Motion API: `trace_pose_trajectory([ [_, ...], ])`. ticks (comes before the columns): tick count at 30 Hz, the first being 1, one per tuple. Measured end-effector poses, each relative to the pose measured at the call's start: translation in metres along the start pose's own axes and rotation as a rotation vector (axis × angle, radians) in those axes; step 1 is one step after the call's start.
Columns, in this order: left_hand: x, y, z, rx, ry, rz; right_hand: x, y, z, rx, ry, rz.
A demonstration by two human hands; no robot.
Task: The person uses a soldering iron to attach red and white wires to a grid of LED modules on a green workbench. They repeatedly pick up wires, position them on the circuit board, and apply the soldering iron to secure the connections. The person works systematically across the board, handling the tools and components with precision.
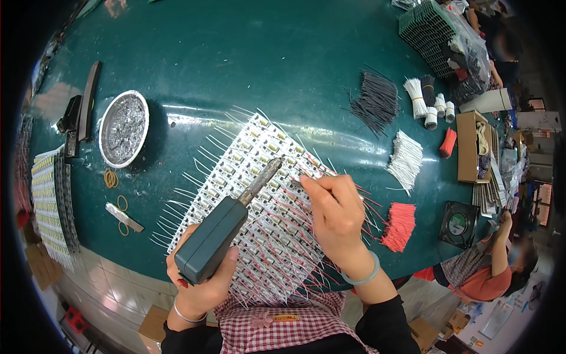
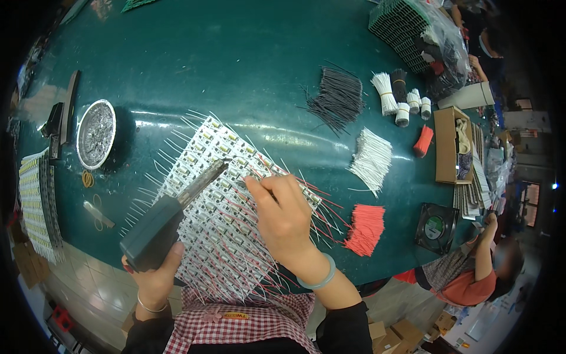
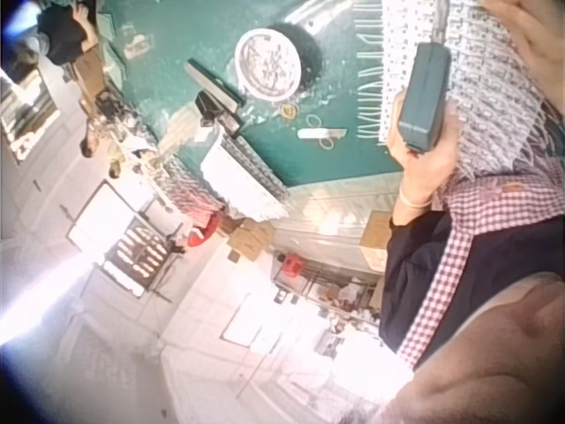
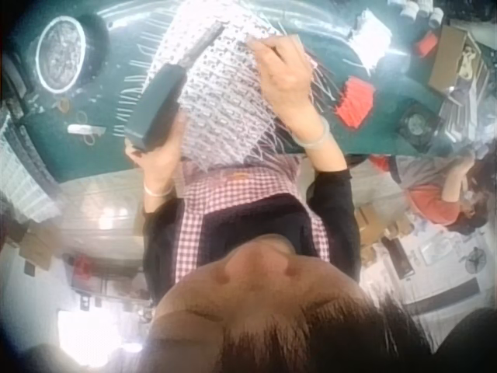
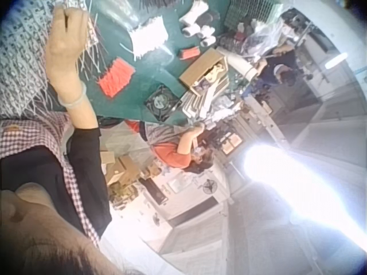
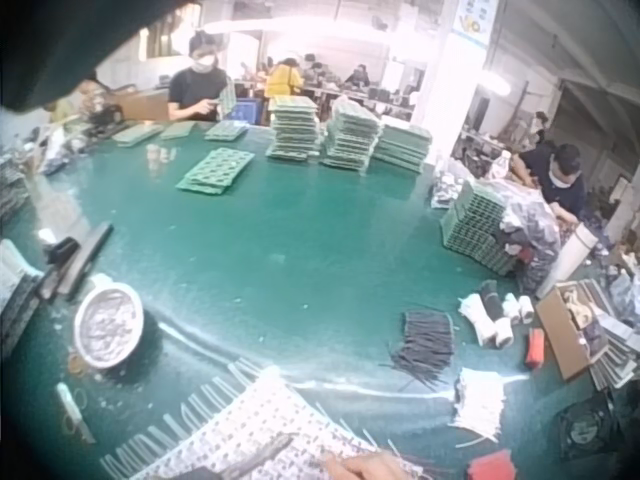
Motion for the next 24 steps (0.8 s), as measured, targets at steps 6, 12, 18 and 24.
trace_pose_trajectory([
  [6,-0.002,-0.004,0.004,0.024,-0.023,-0.004,0.010,0.002,0.003,-0.004,-0.039,-0.045],
  [12,0.000,-0.006,0.007,0.030,-0.010,0.051,0.014,0.001,0.004,-0.016,-0.055,-0.028],
  [18,-0.001,-0.006,0.008,0.039,-0.061,-0.019,0.015,0.001,0.005,-0.011,-0.059,-0.018],
  [24,-0.003,-0.007,0.009,0.043,-0.088,-0.105,0.016,0.000,0.006,-0.004,-0.052,0.001],
])
Point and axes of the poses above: each hand's wrist, its own z-axis away from the middle knuckle, its own x-axis out of the palm, y = z × x, the point moved 1 cm from there along -z, towards the middle knuckle, and after that the axes turned 11 degrees about -y, right-handed, at the moved point
